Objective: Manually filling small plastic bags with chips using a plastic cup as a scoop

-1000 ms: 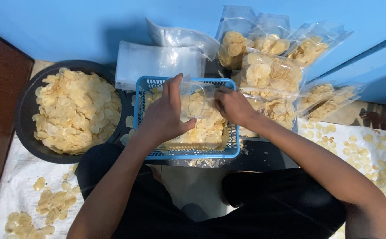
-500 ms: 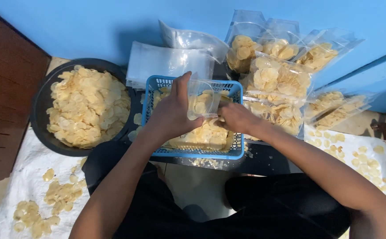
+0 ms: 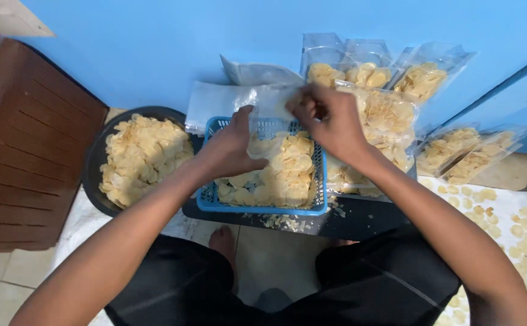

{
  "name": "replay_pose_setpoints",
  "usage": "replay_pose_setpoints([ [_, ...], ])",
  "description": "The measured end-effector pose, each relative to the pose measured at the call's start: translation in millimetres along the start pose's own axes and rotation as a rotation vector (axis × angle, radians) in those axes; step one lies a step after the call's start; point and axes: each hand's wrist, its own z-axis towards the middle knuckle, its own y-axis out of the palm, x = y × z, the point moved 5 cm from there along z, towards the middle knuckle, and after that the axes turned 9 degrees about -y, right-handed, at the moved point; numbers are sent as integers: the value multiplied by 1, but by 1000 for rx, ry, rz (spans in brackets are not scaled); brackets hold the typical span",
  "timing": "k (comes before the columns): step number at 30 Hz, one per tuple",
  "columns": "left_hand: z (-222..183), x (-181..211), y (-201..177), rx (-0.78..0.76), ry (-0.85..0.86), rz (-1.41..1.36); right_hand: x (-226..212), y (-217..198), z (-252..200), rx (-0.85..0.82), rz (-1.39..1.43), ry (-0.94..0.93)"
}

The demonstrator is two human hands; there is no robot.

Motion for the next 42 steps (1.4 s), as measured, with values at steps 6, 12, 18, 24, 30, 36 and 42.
replay_pose_setpoints([
  [6,-1,22,-13,-54,-11,-99,-17,14,1,-218,121,64],
  [12,24,4,-6,-103,55,-75,-16,29,-2,-566,192,57],
  [18,30,-10,2,-159,73,-167,4,42,-26,-608,-5,-63],
  [24,26,-14,9,-101,148,-71,6,46,-42,-501,38,-59],
  [30,35,-32,29,-18,167,-161,4,54,-33,-472,49,-139],
  [36,35,-29,21,-49,156,-177,38,39,-36,-256,117,-124],
  [42,35,-32,20,-47,89,-175,80,53,-74,-471,-158,81],
])
